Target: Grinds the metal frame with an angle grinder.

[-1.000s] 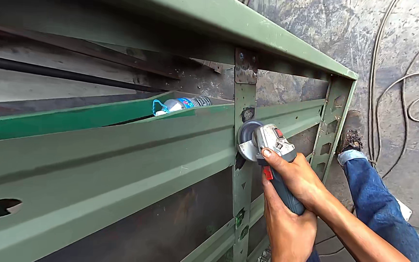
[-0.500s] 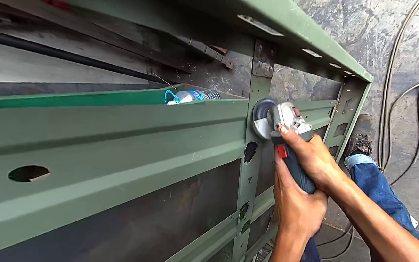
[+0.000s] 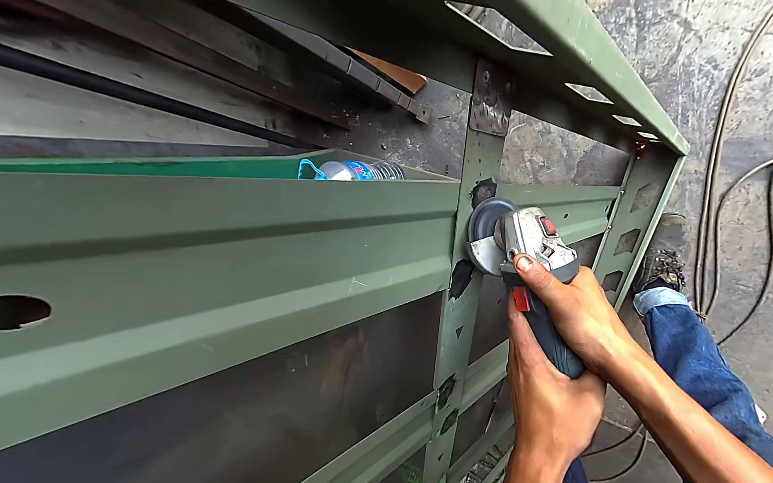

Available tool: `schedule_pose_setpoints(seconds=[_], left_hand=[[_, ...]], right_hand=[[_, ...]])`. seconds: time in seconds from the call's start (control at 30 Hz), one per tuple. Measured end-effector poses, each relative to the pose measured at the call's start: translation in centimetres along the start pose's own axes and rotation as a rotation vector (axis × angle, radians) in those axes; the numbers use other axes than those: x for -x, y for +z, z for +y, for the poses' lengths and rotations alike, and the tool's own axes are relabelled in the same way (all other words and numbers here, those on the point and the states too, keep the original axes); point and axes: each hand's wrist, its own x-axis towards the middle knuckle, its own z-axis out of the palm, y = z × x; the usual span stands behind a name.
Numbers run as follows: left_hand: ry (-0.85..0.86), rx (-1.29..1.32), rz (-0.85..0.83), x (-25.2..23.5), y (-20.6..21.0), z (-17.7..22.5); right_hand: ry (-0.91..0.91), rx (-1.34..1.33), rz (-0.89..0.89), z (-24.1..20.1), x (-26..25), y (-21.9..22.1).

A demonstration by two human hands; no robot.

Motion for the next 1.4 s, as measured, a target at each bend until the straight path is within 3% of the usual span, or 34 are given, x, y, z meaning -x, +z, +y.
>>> schedule_pose_setpoints(seconds=[0.73,1.07,1.4], left_hand=[[-0.029,0.001,-0.042,-1.2,0.5,0.3],[-0.012,0.085,-0.031,-0.7,1.5,0.1],[0.038,0.276,-0.013,-1.0,3.0,-0.5]], right_hand=[[-0.038,-0.037,0.042,-0.7,-0.7,-0.3],[0.002,0.075,0.058,-0.5,-0.5,-1.1],[-0.081,0.237,0.097,-0.7,-1.0,-1.6]])
